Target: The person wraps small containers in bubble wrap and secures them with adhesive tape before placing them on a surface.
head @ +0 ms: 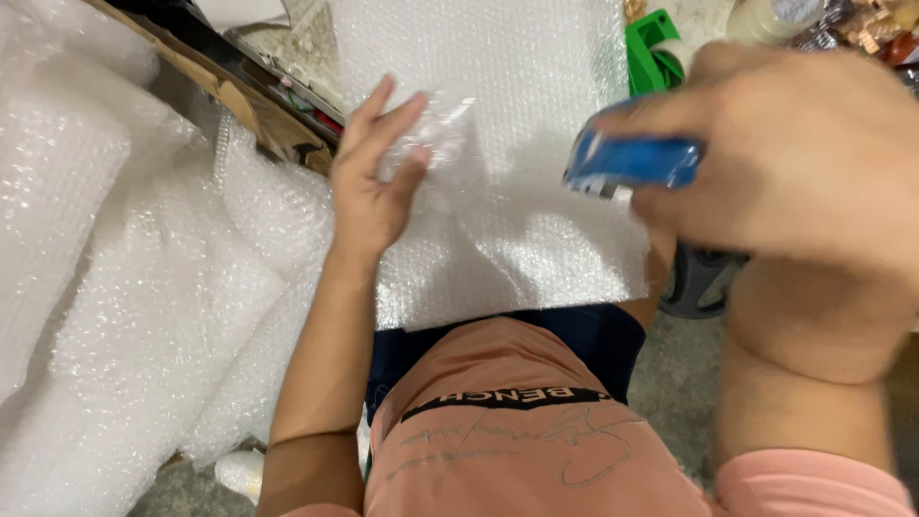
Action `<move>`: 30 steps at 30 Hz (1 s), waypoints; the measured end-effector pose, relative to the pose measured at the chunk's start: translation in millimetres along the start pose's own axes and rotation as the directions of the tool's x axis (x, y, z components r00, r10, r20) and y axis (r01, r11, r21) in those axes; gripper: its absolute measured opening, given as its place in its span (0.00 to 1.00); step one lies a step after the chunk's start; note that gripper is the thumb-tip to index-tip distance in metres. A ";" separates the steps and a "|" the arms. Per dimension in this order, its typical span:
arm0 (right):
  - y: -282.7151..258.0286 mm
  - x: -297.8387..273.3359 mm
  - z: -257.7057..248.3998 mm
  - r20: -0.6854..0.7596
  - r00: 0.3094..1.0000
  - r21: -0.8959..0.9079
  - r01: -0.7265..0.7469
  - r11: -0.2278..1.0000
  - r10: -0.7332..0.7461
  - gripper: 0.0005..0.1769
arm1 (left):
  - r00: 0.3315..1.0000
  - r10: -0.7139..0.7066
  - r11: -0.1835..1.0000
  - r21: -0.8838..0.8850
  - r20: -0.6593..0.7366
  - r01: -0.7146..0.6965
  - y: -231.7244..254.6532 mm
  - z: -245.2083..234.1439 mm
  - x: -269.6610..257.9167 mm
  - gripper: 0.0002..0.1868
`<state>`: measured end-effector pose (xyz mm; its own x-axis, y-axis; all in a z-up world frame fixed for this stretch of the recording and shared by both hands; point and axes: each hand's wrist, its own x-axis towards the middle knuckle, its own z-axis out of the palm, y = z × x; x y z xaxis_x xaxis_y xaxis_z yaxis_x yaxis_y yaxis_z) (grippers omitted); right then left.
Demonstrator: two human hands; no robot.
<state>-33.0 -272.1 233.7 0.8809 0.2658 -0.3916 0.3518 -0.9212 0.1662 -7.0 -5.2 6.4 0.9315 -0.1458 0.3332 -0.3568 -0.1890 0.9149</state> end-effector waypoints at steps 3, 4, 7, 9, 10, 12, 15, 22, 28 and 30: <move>26.2 29.9 37.4 -0.421 0.905 0.070 -0.033 0.997 0.060 0.33 | 0.986 -0.108 0.994 0.009 -0.129 0.110 13.5 -23.5 -3.9 0.22; 29.0 55.6 59.3 -0.496 0.868 0.060 0.008 0.998 0.023 0.34 | 0.981 -0.150 0.985 0.069 -0.120 0.159 19.6 -26.6 -6.9 0.23; 16.8 130.3 133.6 -0.681 0.732 0.171 0.152 0.973 0.005 0.37 | 0.970 -0.211 0.968 0.112 -0.120 0.224 34.6 -31.9 -12.4 0.29; 12.5 151.3 175.0 -0.703 0.711 0.192 0.207 0.959 -0.013 0.36 | 0.964 -0.232 0.965 0.097 -0.132 0.245 40.3 -31.4 -20.1 0.35; 8.7 153.5 193.1 -0.785 0.619 0.211 0.264 0.941 0.002 0.31 | 0.983 -0.122 0.987 0.084 -0.135 0.134 42.6 -30.7 -24.8 0.33; 7.0 152.7 218.2 -0.860 0.510 0.217 0.314 0.924 0.028 0.27 | 0.991 0.003 0.998 0.069 -0.133 0.006 44.6 -28.2 -27.0 0.32; -4.9 129.3 250.0 -0.264 0.907 0.961 0.276 0.009 0.327 0.27 | 0.995 0.100 0.949 -0.298 -0.022 -0.102 41.8 -23.6 -35.5 0.32; -41.6 83.5 279.6 -0.202 0.950 0.838 0.293 -0.461 0.238 0.50 | 0.963 0.068 0.987 0.122 0.260 -0.103 -12.4 40.2 -16.1 0.21; 52.7 57.2 344.5 -0.051 0.723 0.855 0.388 -0.343 0.689 0.25 | 0.963 0.164 0.782 0.568 0.212 -0.258 -18.0 105.4 -21.2 0.27; 123.6 70.1 373.8 -0.228 0.536 0.905 0.425 -0.027 0.813 0.17 | 0.958 0.191 0.749 0.599 0.215 -0.284 -21.5 106.6 -21.9 0.28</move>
<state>-46.1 -473.6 -111.5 0.8305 -0.5415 0.1310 0.0784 -0.1191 -0.9898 -27.2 -101.5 -44.9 0.8089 -0.3849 0.4446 -0.5739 -0.6816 0.4541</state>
